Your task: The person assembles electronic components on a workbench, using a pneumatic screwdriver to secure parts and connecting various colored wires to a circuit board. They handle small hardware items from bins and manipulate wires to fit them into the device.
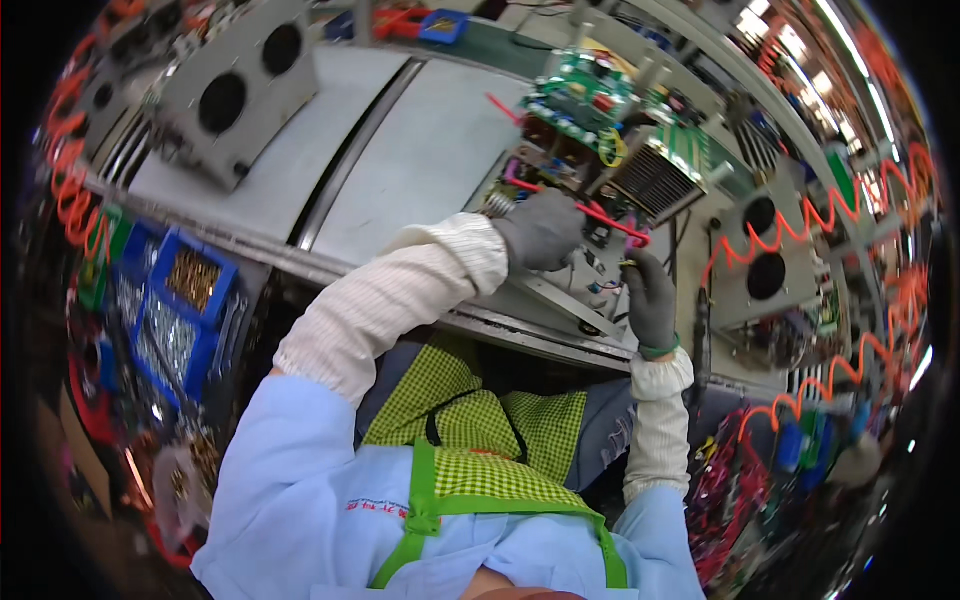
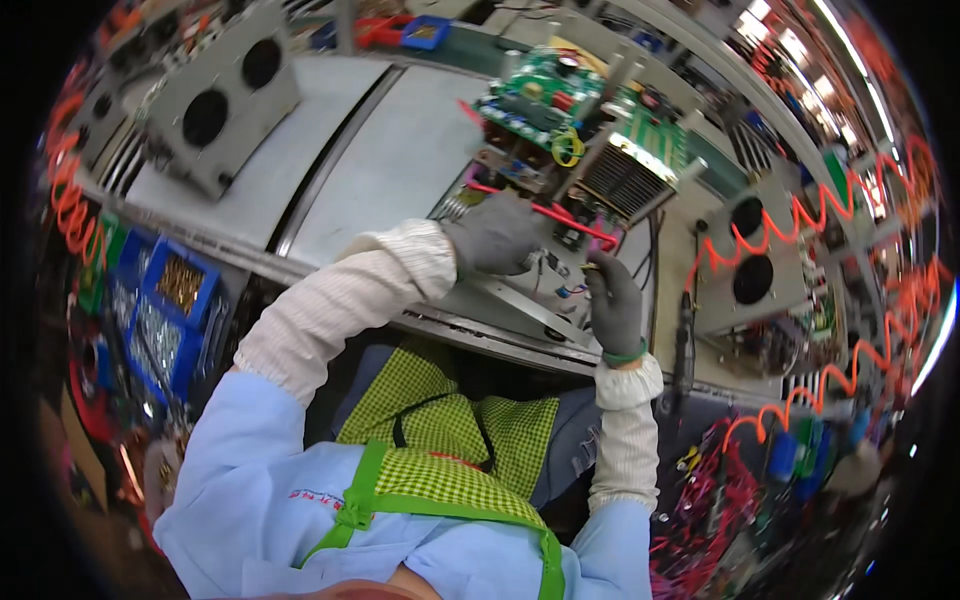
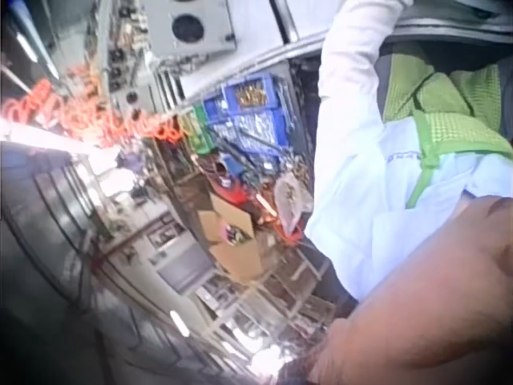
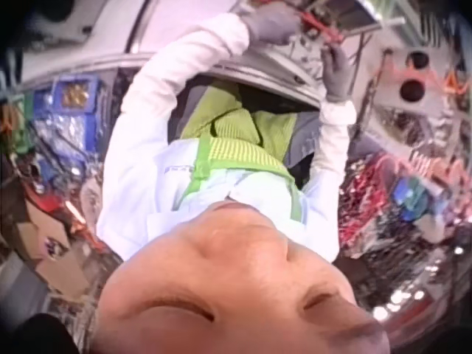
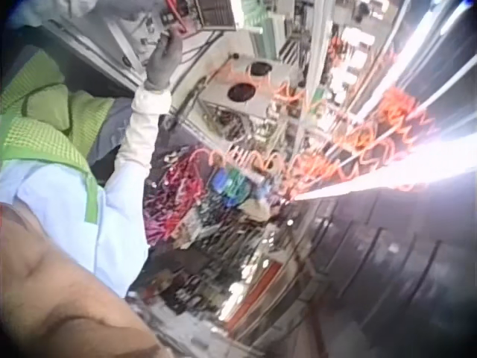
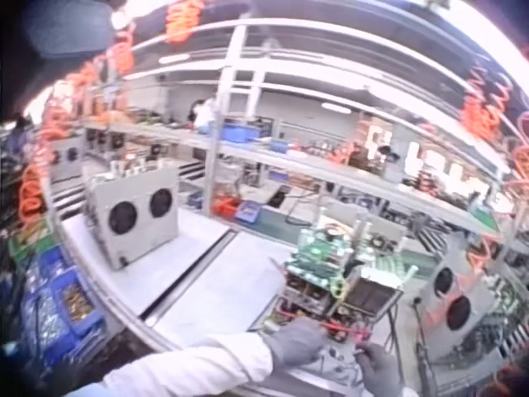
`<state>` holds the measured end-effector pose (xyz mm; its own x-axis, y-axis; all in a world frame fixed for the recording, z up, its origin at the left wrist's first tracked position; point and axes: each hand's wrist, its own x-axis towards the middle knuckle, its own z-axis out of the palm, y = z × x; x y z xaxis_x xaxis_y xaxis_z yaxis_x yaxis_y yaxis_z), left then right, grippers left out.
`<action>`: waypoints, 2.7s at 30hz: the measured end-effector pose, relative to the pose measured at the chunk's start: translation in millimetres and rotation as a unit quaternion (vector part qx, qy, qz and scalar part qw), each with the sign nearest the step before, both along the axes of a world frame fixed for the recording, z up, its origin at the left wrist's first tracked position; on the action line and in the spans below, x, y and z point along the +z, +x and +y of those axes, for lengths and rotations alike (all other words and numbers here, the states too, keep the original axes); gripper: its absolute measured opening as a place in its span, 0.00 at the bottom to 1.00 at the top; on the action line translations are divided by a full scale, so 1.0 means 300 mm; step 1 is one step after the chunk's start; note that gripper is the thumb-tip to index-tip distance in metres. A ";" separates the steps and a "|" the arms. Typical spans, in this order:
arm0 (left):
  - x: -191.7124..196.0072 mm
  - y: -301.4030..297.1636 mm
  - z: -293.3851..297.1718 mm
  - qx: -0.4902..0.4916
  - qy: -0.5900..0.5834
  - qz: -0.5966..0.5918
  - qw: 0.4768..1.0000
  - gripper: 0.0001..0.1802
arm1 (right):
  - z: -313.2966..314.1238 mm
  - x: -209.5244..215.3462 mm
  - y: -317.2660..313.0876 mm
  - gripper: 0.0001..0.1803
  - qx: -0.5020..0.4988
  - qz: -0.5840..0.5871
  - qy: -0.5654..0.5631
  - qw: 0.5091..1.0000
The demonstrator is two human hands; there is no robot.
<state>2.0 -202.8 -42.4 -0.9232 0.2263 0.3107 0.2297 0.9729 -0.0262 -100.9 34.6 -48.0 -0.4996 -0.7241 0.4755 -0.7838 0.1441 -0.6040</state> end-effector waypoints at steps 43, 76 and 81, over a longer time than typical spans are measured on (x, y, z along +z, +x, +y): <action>-0.136 0.522 0.591 0.382 0.474 0.550 0.572 0.12 | -0.122 -0.128 0.769 0.26 0.385 -0.543 -0.032 0.746; -0.132 2.613 -0.249 0.784 0.085 -0.166 0.592 0.27 | -0.841 -0.340 0.723 0.13 0.253 -0.041 0.083 0.963; -0.111 2.815 -0.196 0.763 0.237 0.106 0.592 0.19 | -0.804 -0.353 0.675 0.16 0.236 0.080 0.153 0.956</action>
<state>846.5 -261.5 -75.5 0.1310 -0.9798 0.1508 -0.8860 -0.0474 0.4612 101.8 -206.4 -153.8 -0.0213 -0.9687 0.2474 -0.8836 -0.0975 -0.4579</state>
